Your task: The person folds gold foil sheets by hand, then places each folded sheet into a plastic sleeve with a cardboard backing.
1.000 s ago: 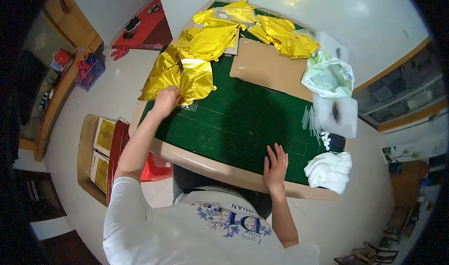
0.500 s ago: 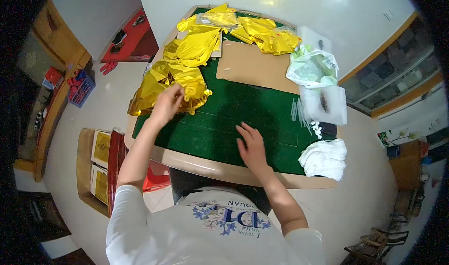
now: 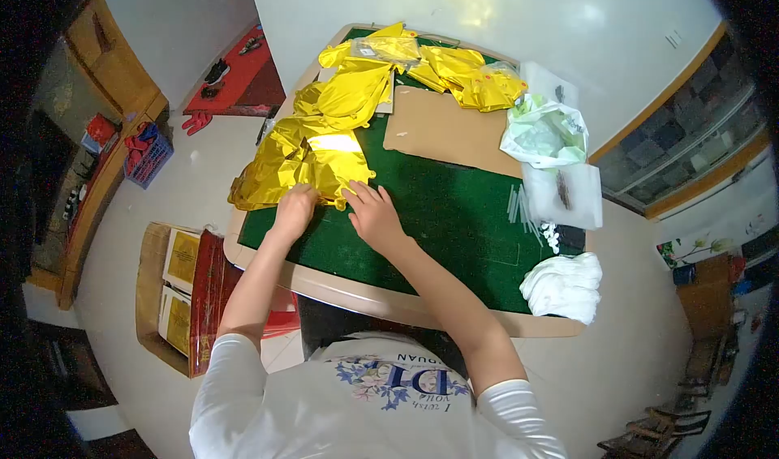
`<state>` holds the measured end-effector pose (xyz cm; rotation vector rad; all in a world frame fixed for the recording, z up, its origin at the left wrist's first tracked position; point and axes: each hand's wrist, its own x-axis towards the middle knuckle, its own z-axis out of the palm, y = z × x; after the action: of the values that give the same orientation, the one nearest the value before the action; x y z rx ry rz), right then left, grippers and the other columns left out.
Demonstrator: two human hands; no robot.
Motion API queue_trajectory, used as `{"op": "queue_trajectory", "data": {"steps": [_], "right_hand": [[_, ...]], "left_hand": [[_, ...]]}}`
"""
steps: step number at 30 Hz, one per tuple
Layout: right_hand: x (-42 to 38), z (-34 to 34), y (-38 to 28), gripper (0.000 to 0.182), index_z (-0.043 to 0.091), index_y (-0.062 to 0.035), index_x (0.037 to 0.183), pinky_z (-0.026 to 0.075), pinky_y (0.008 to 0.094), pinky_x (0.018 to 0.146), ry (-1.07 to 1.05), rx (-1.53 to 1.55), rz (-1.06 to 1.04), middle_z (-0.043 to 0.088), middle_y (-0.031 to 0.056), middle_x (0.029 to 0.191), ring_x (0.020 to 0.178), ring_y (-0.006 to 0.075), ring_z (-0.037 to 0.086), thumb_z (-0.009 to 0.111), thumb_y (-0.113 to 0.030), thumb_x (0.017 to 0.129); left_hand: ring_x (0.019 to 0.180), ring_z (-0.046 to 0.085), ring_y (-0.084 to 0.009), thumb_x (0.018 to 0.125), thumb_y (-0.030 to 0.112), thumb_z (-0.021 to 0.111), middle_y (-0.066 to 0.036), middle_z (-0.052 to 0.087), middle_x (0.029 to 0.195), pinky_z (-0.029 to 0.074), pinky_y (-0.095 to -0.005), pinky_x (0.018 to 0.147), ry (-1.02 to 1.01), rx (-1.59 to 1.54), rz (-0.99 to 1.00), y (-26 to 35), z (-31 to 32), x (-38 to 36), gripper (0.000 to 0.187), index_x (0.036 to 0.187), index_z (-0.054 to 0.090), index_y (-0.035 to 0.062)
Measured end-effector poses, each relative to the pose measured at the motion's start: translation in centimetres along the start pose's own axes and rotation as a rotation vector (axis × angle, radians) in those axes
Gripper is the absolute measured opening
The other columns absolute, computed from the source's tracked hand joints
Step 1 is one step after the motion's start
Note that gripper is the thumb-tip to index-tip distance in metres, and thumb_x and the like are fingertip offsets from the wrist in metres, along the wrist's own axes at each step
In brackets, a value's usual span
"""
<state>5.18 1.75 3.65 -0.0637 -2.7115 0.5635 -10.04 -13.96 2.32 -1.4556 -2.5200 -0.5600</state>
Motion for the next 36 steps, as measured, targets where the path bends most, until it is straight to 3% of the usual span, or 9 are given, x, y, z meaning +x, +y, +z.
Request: {"op": "queue_trajectory", "data": {"steps": [10,17,19,23,26,27,29,33,36], "right_hand": [[5.6,1.7,-0.1,0.05,0.052,-0.0096,0.129,0.048,0.0392,0.089,0.001,0.006,0.093,0.056,0.013,0.122,0.104,0.0308,0.059,0.067,-0.016,0.082],[9.4,0.0,-1.5,0.019,0.063,-0.0044,0.102,0.051,0.0423,0.074,0.302,0.214,0.161,0.063,0.0143,0.091,0.087,0.0354,0.061,0.063,-0.011,0.085],[10.0,0.1,-0.7,0.013,0.064,-0.0036,0.097,0.051,0.0434,0.073,0.333,0.27,0.102,0.062,0.0158,0.091,0.084,0.0367,0.061,0.062,-0.01,0.085],[10.9,-1.0,-0.4,0.01,0.064,-0.0003,0.092,0.049,0.04,0.069,0.384,0.471,0.157,0.063,0.0182,0.089,0.079,0.0368,0.061,0.061,-0.007,0.085],[10.9,-1.7,-0.7,0.01,0.064,0.0002,0.094,0.05,0.0362,0.069,0.394,0.548,0.144,0.062,0.0183,0.087,0.078,0.0348,0.062,0.06,-0.004,0.086],[10.9,-1.7,-0.6,0.01,0.064,0.0002,0.094,0.05,0.0362,0.069,0.391,0.547,0.146,0.062,0.0183,0.087,0.078,0.0348,0.062,0.06,-0.004,0.086],[10.9,-2.0,-0.2,0.011,0.062,0.0025,0.1,0.048,0.0253,0.07,0.381,0.55,0.101,0.061,0.011,0.087,0.076,0.0155,0.061,0.058,-0.002,0.091],[11.7,-5.4,-1.4,0.015,0.062,0.0027,0.104,0.048,0.0243,0.083,0.458,0.712,0.033,0.065,0.0098,0.104,0.095,0.0151,0.063,0.053,-0.001,0.093],[10.9,-12.6,-3.6,0.04,0.063,0.0025,0.109,0.042,0.0325,0.101,0.608,0.674,-0.078,0.065,0.0145,0.115,0.111,0.0222,0.059,0.033,0.01,0.084]], "left_hand": [[0.084,0.059,-0.0359,0.074,0.001,0.066,-0.015,0.058,0.083,0.047,-0.0433,0.07,0.404,-0.137,-0.032,1.9,-5.2,3.4,0.016,0.089,0.061,0.004],[0.066,0.063,-0.0361,0.083,0.008,0.065,-0.014,0.062,0.069,0.051,-0.0437,0.062,0.537,-0.319,-0.1,3.2,-3.9,3.8,0.016,0.097,0.058,0.0067],[0.074,0.064,-0.0363,0.084,0.011,0.065,-0.017,0.064,0.083,0.051,-0.0427,0.065,0.537,-0.395,-0.115,3.4,-2.6,3.3,0.025,0.106,0.054,0.0059],[0.111,0.055,-0.038,0.079,0.016,0.069,-0.024,0.051,0.126,0.047,-0.0473,0.088,0.02,-0.499,0.011,2.7,-0.3,1.1,0.053,0.126,0.046,0.0086],[0.138,0.027,-0.0407,0.072,0.029,0.073,-0.021,0.026,0.151,0.023,-0.0598,0.11,-0.223,-0.061,0.109,2.8,-0.6,0.3,0.084,0.145,0.033,0.0171],[0.138,0.027,-0.0407,0.072,0.029,0.073,-0.021,0.026,0.151,0.023,-0.0598,0.11,-0.225,-0.064,0.108,2.6,-0.9,0.3,0.084,0.145,0.033,0.0171],[0.137,0.028,-0.0403,0.072,0.027,0.073,-0.021,0.028,0.15,0.024,-0.0587,0.11,-0.349,-0.005,0.089,2.4,-1.8,0.2,0.085,0.146,0.032,0.0184],[0.134,0.037,-0.037,0.073,0.016,0.069,-0.018,0.031,0.149,0.041,-0.0488,0.103,-0.409,-0.093,0.001,0.8,-0.7,0.0,0.085,0.148,0.029,0.0186],[0.131,0.041,-0.0383,0.075,0.009,0.066,-0.017,0.038,0.146,0.041,-0.0455,0.103,-0.456,-0.143,-0.041,0.9,-1.1,0.5,0.079,0.146,0.032,0.0154]]}}
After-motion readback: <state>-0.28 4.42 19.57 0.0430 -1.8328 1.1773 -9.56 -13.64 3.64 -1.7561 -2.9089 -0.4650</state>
